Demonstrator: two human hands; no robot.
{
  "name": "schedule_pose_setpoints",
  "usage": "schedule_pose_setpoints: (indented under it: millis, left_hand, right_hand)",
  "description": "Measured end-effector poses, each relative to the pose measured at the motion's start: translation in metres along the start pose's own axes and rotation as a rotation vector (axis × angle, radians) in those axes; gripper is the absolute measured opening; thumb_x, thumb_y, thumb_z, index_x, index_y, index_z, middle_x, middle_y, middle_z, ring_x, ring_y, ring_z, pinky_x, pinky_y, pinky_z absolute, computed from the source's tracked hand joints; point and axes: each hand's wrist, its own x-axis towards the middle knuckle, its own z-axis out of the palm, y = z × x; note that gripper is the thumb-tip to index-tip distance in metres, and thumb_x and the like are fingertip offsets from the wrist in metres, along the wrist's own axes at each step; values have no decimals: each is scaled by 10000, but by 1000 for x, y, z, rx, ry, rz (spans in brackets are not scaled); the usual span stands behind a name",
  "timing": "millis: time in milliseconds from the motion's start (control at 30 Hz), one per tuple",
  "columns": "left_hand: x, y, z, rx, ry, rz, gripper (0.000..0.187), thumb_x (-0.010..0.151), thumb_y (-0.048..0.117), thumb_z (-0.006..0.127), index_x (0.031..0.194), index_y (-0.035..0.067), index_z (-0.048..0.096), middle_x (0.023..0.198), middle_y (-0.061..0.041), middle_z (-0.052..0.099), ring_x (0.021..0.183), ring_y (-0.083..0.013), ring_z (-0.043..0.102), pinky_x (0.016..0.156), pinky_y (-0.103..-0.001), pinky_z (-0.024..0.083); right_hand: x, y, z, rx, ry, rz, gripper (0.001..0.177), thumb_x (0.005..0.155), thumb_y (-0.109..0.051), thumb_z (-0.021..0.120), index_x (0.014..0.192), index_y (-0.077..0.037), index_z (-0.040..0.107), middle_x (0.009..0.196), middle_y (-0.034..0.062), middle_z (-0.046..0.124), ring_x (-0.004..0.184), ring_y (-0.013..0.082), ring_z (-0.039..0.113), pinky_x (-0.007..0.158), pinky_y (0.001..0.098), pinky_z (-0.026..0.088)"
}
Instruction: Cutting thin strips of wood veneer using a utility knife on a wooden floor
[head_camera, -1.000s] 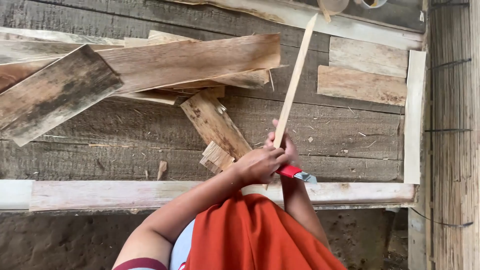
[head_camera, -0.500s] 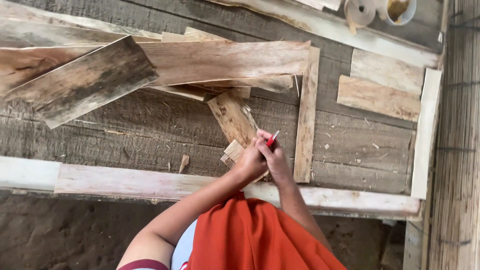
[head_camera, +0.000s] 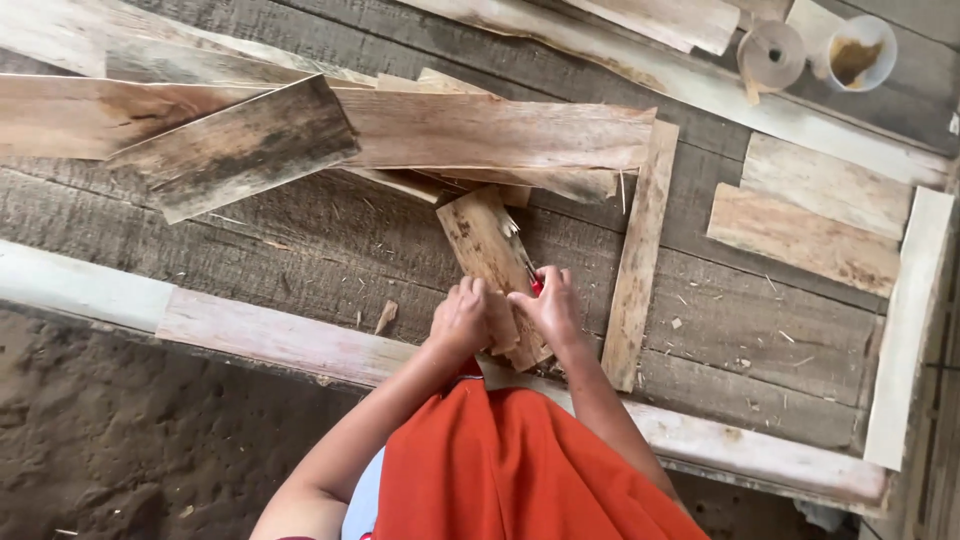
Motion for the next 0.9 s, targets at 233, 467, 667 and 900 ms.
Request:
schedule_pose_setpoints:
  millis: [233, 467, 667, 900]
  left_hand:
    - [-5, -22, -46, -434, 328, -57, 325, 794, 132, 657, 1077, 73, 508, 1011, -138, 498, 947, -406, 619, 733, -506, 591]
    - [29, -116, -94, -1801, 469, -523, 751, 875, 266, 761, 1468, -22, 402, 1266, -140, 553, 1066, -224, 605, 946, -392, 531]
    - [51, -194, -125, -2367, 659, -517, 577, 858, 87, 817, 1327, 78, 482, 1290, -118, 538, 1291, -302, 591, 1148, -504, 377]
    - [104, -260, -113, -2478, 745, -518, 456, 820, 97, 894, 1118, 89, 548, 1051, -91, 600, 1041, -286, 655, 1099, -555, 409]
  right_hand:
    - [3, -45, -12, -56, 166, -187, 474, 810, -170, 831, 1210, -118, 582, 1139, 96, 530, 982, 411, 700, 807, 491, 614]
    - [16, -99, 36, 389, 29, -71, 189, 874, -205, 713, 1055, -159, 742, 858, 114, 740, 503, 213, 694, 436, 280, 572]
    - [35, -180, 100, 1116, -109, 150, 329, 947, -158, 664, 1228, 3, 605, 1177, 242, 655, 965, 354, 741, 760, 445, 643]
    - [59, -221, 113, 1299, 51, 167, 359, 959, -147, 654, 1288, -27, 570, 1100, 60, 558, 1006, 286, 687, 915, 478, 596]
